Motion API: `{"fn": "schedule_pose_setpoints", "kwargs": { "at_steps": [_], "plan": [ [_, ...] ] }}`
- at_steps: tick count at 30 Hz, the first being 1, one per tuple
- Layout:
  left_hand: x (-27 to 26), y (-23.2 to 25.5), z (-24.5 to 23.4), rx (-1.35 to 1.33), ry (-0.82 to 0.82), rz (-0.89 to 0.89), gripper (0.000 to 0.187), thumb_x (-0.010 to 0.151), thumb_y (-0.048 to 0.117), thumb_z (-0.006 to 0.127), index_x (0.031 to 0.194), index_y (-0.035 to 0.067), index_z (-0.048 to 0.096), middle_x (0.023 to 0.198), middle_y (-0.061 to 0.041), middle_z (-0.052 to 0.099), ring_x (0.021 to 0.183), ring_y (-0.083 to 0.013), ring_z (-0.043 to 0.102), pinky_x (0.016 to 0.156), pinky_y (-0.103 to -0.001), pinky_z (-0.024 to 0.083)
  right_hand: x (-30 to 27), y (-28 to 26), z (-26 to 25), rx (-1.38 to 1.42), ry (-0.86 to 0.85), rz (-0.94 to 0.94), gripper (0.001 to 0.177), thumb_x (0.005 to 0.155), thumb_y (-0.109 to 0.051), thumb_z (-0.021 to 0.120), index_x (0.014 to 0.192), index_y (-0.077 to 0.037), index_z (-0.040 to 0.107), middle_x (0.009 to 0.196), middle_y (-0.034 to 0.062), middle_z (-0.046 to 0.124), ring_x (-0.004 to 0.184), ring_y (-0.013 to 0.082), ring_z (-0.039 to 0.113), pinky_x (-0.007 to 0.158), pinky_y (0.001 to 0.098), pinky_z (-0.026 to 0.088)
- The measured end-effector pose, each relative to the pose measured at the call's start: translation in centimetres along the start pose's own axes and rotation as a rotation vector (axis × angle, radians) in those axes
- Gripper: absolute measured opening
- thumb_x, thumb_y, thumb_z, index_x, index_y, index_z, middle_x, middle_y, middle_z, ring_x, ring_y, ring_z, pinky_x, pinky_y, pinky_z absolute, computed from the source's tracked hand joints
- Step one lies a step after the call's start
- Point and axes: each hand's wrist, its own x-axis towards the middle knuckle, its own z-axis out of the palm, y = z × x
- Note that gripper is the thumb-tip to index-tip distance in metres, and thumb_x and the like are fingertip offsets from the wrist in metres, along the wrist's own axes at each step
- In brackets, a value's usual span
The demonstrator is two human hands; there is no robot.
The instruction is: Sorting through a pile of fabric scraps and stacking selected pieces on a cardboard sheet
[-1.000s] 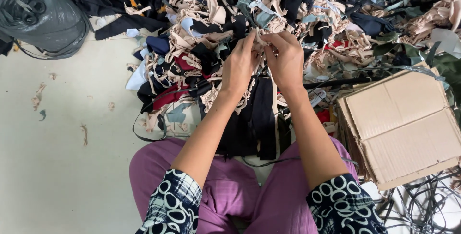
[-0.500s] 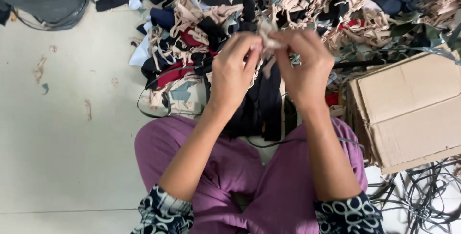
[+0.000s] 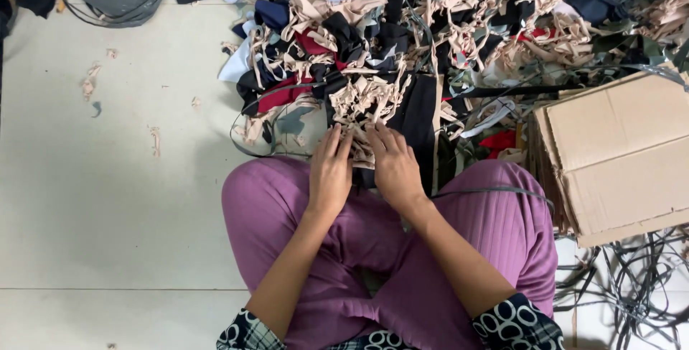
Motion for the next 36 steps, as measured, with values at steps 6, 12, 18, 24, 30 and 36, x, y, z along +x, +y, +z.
{"fn": "schedule_pose_setpoints", "kwargs": {
  "at_steps": [6, 12, 18, 24, 30, 36],
  "plan": [
    [-1.1, -0.6, 2.3, 0.190, -0.161, 0.065, 0.068, 0.086, 0.011, 0.073, 0.148, 0.002, 0.046, 0.158, -0.022, 0.038, 0.142, -0.0328, 0.045, 0.112, -0.044, 0.046, -1.2, -0.4, 3.7, -0.108, -0.016, -0.026, 0.051, 0.097, -0.014, 0.055, 0.148, -0.017, 0.054, 0.145, 0.0098, 0.051, 0.128, 0.0272, 0.054, 0.092, 0.0373, 0.054],
    [-0.1, -1.7, 4.6, 0.066, -0.006, 0.001, 0.050, 0.084, -0.003, 0.073, 0.132, 0.006, 0.060, 0.134, -0.011, 0.056, 0.118, -0.0255, 0.062, 0.078, -0.026, 0.064, 0.2, 1.0, 3.6, -0.034, 0.167, -0.081, 0.024, 0.098, -0.022, 0.060, 0.120, -0.028, 0.068, 0.116, -0.0040, 0.056, 0.109, 0.0156, 0.063, 0.083, 0.0232, 0.057],
    [0.0, -1.6, 4.1, -0.012, 0.126, -0.038, 0.045, 0.088, -0.006, 0.069, 0.132, 0.001, 0.059, 0.131, -0.011, 0.054, 0.118, -0.0248, 0.063, 0.077, -0.026, 0.066, 0.6, 0.7, 2.2, 0.103, 0.180, 0.005, 0.036, 0.101, -0.008, 0.060, 0.137, -0.009, 0.059, 0.128, 0.0099, 0.049, 0.113, 0.0275, 0.061, 0.086, 0.0354, 0.060],
    [-0.4, -0.4, 1.5, 0.065, 0.116, 0.028, 0.065, 0.082, -0.003, 0.075, 0.143, -0.003, 0.052, 0.142, -0.025, 0.049, 0.129, -0.0370, 0.055, 0.105, -0.045, 0.053, -0.5, -0.1, 1.0, -0.062, 0.118, 0.039, 0.051, 0.094, -0.011, 0.057, 0.145, -0.017, 0.053, 0.134, 0.0127, 0.044, 0.110, 0.0335, 0.052, 0.081, 0.0427, 0.054],
    [0.3, -1.6, 4.2, 0.136, 0.145, 0.032, 0.033, 0.093, 0.032, 0.074, 0.119, 0.014, 0.064, 0.122, -0.007, 0.056, 0.114, -0.0232, 0.060, 0.093, -0.039, 0.052, 0.3, 0.5, 2.9, -0.161, 0.331, -0.078, 0.029, 0.084, -0.028, 0.073, 0.113, -0.024, 0.070, 0.105, 0.0005, 0.055, 0.098, 0.0230, 0.053, 0.075, 0.0346, 0.044],
    [1.2, -2.1, 5.0, -0.004, 0.042, -0.054, 0.015, 0.089, 0.003, 0.075, 0.099, 0.003, 0.064, 0.106, -0.008, 0.054, 0.100, -0.0259, 0.067, 0.072, -0.030, 0.062, 0.6, 2.0, 4.5, -0.134, 0.318, -0.066, 0.009, 0.089, -0.030, 0.074, 0.093, -0.022, 0.071, 0.089, -0.0013, 0.060, 0.090, 0.0199, 0.056, 0.074, 0.0339, 0.044]
  ]
}}
